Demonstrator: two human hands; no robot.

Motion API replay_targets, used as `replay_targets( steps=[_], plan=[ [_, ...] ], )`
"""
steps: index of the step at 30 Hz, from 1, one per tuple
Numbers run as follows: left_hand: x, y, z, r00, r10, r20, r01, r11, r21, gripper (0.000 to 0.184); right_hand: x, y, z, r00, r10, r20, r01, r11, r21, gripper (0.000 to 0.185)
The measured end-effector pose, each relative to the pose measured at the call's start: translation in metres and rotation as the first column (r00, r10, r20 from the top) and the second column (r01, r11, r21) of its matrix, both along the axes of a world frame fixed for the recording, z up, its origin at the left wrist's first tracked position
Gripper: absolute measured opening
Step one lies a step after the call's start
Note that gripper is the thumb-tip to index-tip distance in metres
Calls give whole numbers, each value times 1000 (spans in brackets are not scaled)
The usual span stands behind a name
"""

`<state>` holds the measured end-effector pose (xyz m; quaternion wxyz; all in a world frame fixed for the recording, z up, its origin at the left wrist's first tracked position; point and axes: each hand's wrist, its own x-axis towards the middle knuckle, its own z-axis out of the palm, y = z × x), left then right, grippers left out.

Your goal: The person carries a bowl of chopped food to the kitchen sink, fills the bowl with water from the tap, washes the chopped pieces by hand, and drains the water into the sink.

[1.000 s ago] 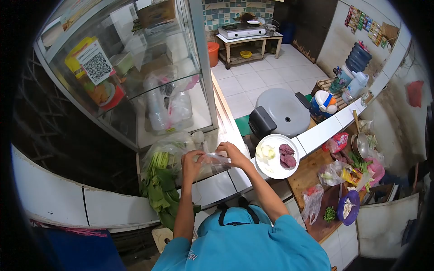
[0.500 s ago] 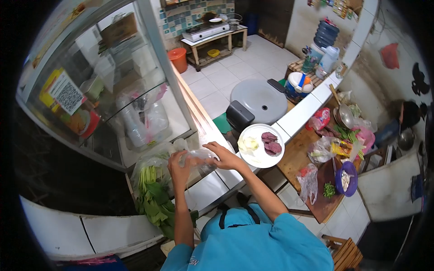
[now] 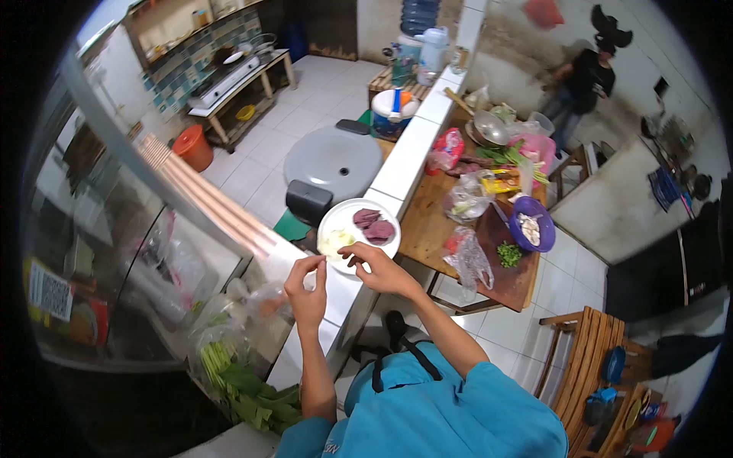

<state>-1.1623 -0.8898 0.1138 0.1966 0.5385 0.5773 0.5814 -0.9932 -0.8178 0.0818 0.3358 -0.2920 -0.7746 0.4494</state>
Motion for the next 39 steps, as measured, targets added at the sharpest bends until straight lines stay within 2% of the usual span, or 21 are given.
replay_targets(
  steps=[1,4,8,11,14,18,21,23,24,26,34,39],
  plan=[
    [10,3,5,990,-31,-140,41,997,67,9,12,2,2,1000,-28,6,28,1000,6,50],
    [40,12,8,991,-135,-9,136,991,23,10,47,1,11,992,-123,-21,123,992,32,49],
    [80,25,0,965,-255,58,257,966,-34,10,94,-3,12,976,-202,-76,201,979,-12,43],
    [122,29,-8,942,-311,127,322,943,-79,11,135,-4,8,973,-218,-75,211,973,-92,40],
    [165,31,-15,915,-360,182,387,911,-143,13,180,-9,9,974,-218,-60,213,973,-84,36],
    [233,24,-21,928,-296,225,339,922,-187,13,246,-8,2,984,-177,-14,175,981,-89,35],
    [283,12,-33,907,-199,372,285,939,-191,13,295,-6,-8,990,-136,-22,133,985,-108,35],
    [316,3,-46,899,-154,410,250,949,-192,13,326,-4,-22,992,-113,-63,106,989,-108,34],
    [332,-3,-48,889,-128,439,234,952,-196,14,342,-4,-16,997,-75,-33,67,980,-187,36],
    [356,-10,-53,863,-110,494,221,960,-172,14,370,-3,-8,998,-41,-39,33,983,-179,37],
    [413,-50,-59,855,3,519,139,962,-234,19,421,3,-24,999,37,-36,-43,986,-160,32],
    [441,-104,-58,858,174,484,-54,966,-251,20,420,-11,-33,975,212,-59,-220,946,-238,31]
  ],
)
